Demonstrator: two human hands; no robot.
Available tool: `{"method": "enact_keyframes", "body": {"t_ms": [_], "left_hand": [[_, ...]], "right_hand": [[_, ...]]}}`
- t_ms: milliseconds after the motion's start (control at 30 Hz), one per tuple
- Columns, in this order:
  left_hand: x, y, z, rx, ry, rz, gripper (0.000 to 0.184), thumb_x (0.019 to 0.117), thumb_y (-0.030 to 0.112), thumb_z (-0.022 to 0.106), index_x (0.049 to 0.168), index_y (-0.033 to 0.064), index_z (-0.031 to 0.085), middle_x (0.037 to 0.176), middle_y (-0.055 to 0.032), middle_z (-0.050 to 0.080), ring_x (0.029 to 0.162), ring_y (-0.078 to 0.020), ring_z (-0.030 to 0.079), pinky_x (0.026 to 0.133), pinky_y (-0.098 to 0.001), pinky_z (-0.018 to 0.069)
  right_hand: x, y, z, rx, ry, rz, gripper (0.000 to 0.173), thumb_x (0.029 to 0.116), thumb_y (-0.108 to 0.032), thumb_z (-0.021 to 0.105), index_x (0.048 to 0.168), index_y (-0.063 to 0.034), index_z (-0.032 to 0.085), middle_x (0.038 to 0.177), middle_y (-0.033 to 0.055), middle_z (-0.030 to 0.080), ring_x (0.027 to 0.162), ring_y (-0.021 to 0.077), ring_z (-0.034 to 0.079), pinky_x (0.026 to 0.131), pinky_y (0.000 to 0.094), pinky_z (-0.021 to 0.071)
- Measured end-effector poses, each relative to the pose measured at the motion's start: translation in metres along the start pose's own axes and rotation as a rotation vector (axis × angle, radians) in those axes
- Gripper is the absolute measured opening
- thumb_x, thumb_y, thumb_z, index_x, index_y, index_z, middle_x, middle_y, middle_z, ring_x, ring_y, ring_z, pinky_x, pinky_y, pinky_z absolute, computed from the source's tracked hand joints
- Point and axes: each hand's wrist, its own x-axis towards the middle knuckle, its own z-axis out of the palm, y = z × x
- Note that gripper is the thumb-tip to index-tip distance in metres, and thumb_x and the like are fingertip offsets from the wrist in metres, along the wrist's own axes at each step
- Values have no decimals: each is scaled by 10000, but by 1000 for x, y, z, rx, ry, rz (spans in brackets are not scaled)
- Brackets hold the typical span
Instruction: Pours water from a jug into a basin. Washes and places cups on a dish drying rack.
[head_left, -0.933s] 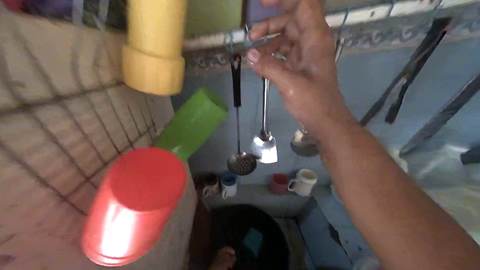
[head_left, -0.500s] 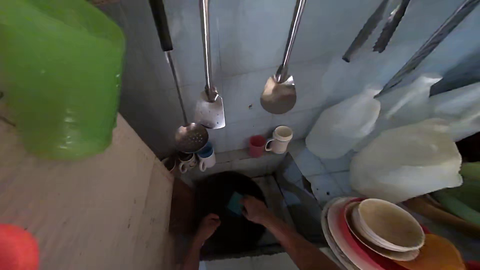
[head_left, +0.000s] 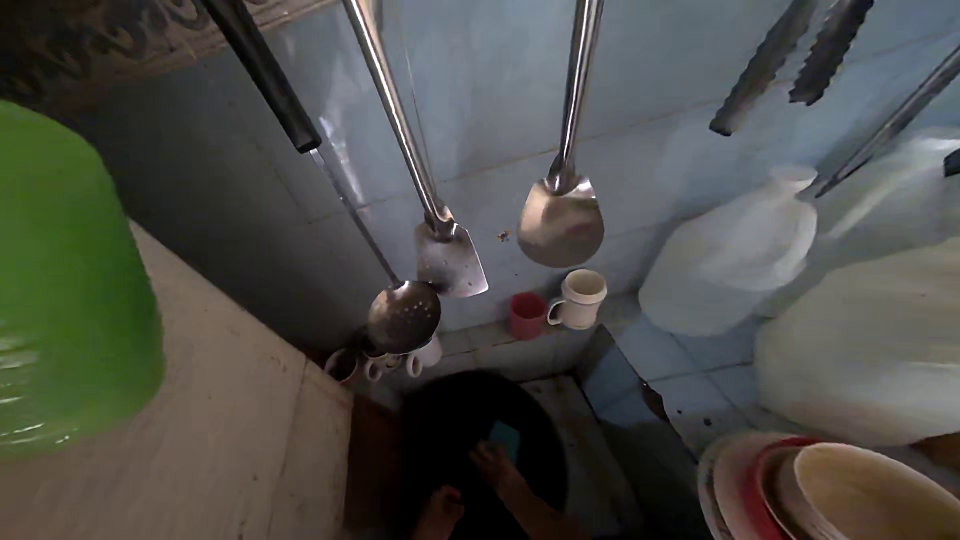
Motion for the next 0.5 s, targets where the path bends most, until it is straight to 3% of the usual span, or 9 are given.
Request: {"method": "enact_keyframes", "body": {"t_ms": [67, 167, 233, 300, 367, 433, 500], "left_hand": [[3, -5, 2, -19, 21, 19, 371, 1021, 152, 626, 1341, -31, 591, 1261, -250, 652, 1124, -344, 663, 999, -484, 528], [5, -7, 5, -3, 62, 50, 340, 1026, 155, 614, 1314, -25, 614, 1250, -232, 661, 1109, -326, 670, 994, -472, 535], [1, -5, 6, -51, 90, 71, 325, 1032, 152, 599, 1299, -31, 619, 1215, -226, 671, 1078, -317, 676, 965, -473, 546], [-7, -1, 6, -139, 104, 63, 324, 1041, 156, 581, 1307, -27, 610, 1206, -221, 675, 1068, -313, 680, 934, -478, 560], [-11, 3, 8, -204, 128, 47, 346, 1045, 145, 576, 1356, -8, 572, 1229, -217, 663, 1070, -309, 679, 913, -475, 569], [-14, 8, 11, -235, 156, 66, 460, 1024, 139, 614, 1451, 20, 491, 1308, -228, 627, 1130, -336, 660, 929, -503, 564], [-17, 18, 13, -317, 162, 125, 649, 980, 136, 685, 1547, 73, 375, 1427, -232, 554, 1213, -372, 618, 937, -547, 555]], "right_hand": [[-9, -8, -10, 5, -69, -3, 505, 1069, 27, 336, 1571, -12, 368, 1698, 149, 226, 1566, 406, 182, 1209, 667, 203], [-18, -9, 3, 114, 24, 1, 492, 1058, 7, 410, 1547, -41, 436, 1669, 170, 298, 1543, 433, 238, 1170, 725, 222], [-33, -7, -17, 214, 4, 34, 560, 1008, -68, 566, 1545, -16, 418, 1645, 215, 316, 1524, 456, 255, 1160, 724, 242], [-53, -2, -39, 332, 76, 113, 839, 847, -294, 807, 1539, -24, 418, 1608, 246, 351, 1489, 452, 317, 1167, 666, 301], [-72, 1, -60, 400, 203, 165, 974, 742, -424, 888, 1525, -50, 444, 1572, 251, 393, 1441, 441, 399, 1134, 592, 402], [-93, -6, -80, 479, 376, 193, 979, 722, -485, 881, 1515, -80, 474, 1537, 248, 434, 1398, 423, 459, 1099, 547, 463], [-112, -15, -100, 688, 535, 270, 906, 770, -487, 847, 1508, -96, 495, 1511, 229, 461, 1352, 370, 518, 1090, 507, 486]]}}
